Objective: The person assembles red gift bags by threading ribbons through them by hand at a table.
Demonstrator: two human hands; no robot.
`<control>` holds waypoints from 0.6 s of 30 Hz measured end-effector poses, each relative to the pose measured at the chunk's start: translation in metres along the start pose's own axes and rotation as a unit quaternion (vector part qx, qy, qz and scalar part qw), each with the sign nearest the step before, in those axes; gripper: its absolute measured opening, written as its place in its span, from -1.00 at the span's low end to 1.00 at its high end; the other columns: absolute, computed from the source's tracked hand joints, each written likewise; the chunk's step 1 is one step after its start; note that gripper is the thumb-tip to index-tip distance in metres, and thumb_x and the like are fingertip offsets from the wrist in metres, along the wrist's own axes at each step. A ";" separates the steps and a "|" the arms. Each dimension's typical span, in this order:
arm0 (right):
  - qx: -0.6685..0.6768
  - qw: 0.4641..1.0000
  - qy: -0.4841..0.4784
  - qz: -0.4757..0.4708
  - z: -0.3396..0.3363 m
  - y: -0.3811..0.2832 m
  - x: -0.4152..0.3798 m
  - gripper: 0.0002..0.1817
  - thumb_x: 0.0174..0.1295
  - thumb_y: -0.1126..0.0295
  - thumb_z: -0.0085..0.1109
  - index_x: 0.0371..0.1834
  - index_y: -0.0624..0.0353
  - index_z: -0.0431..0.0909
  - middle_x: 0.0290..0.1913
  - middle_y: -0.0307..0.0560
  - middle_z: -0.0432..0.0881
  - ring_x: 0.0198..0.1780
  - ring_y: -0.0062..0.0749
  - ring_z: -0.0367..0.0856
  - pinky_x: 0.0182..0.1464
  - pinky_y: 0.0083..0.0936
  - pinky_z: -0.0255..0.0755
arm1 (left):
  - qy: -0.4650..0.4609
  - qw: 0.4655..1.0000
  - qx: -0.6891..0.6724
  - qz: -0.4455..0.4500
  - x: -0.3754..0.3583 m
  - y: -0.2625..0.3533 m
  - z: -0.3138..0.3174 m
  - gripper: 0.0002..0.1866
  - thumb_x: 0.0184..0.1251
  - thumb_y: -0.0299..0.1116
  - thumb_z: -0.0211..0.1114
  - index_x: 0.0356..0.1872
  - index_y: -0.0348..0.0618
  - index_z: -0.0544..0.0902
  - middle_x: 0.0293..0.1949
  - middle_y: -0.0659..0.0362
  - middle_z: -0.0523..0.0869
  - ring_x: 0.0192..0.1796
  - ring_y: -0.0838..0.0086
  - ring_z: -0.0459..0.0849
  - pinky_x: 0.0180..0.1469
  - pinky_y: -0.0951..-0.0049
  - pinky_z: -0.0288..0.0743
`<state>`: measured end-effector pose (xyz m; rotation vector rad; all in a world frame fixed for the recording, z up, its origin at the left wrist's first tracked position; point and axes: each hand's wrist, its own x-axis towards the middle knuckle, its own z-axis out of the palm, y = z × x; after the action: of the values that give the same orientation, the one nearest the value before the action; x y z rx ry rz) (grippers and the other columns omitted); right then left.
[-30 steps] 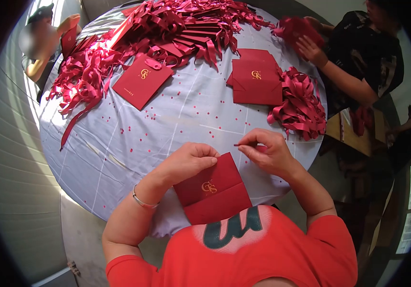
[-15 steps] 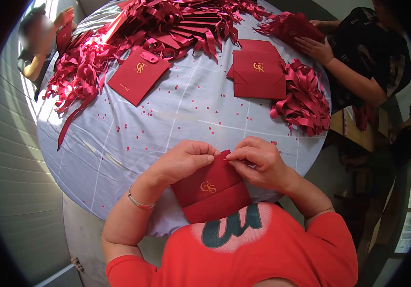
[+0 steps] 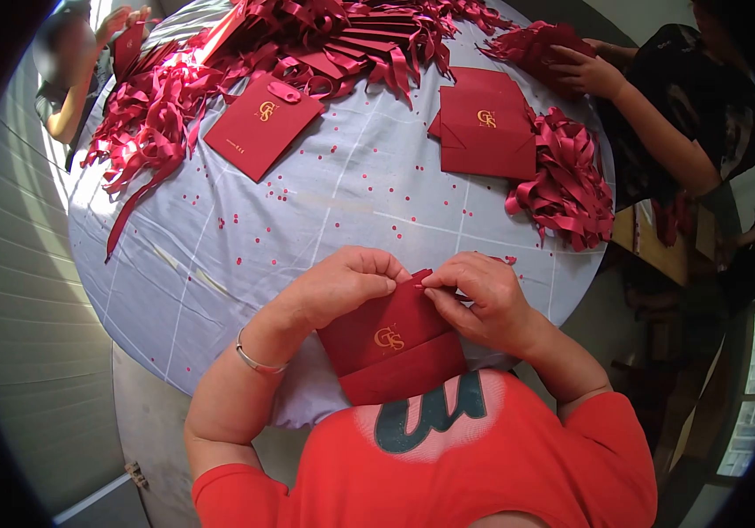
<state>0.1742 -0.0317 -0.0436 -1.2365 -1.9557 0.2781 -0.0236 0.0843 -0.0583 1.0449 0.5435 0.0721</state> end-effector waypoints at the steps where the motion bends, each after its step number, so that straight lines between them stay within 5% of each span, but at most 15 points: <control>1: 0.002 1.000 0.001 -0.001 0.000 -0.001 0.000 -0.80 0.00 0.66 0.37 -0.29 0.24 0.61 -0.37 -0.05 0.63 -0.40 -0.26 0.62 -0.41 -0.47 0.48 | 0.003 1.000 0.006 -0.002 -0.001 0.002 0.001 -0.79 0.32 -0.56 0.08 -0.13 -0.32 0.65 -0.23 0.19 0.73 -0.21 0.60 0.66 -0.11 0.58 0.55; 11: 0.000 0.999 -0.019 -0.026 0.004 -0.007 0.003 -0.78 -0.06 0.63 0.40 -0.31 0.21 0.63 -0.37 -0.07 0.63 -0.40 -0.25 0.63 -0.37 -0.43 0.50 | 0.026 1.000 0.017 0.003 -0.002 0.002 0.002 -0.77 0.22 -0.57 0.07 -0.17 -0.35 0.66 -0.27 0.18 0.72 -0.25 0.61 0.64 -0.17 0.59 0.53; 18: -0.121 0.990 -0.056 -0.043 0.008 -0.022 0.007 -0.87 -0.07 0.57 0.24 -0.45 0.21 0.48 -0.45 -0.06 0.49 -0.40 -0.18 0.55 -0.34 -0.34 0.48 | 0.064 0.995 0.078 0.026 -0.006 -0.001 0.011 -0.76 0.19 -0.56 0.07 -0.22 -0.39 0.67 -0.33 0.17 0.72 -0.28 0.61 0.62 -0.23 0.57 0.51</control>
<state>0.1526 -0.0354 -0.0334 -1.3093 -2.1836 0.0685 -0.0237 0.0735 -0.0527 1.2121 0.6464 0.1452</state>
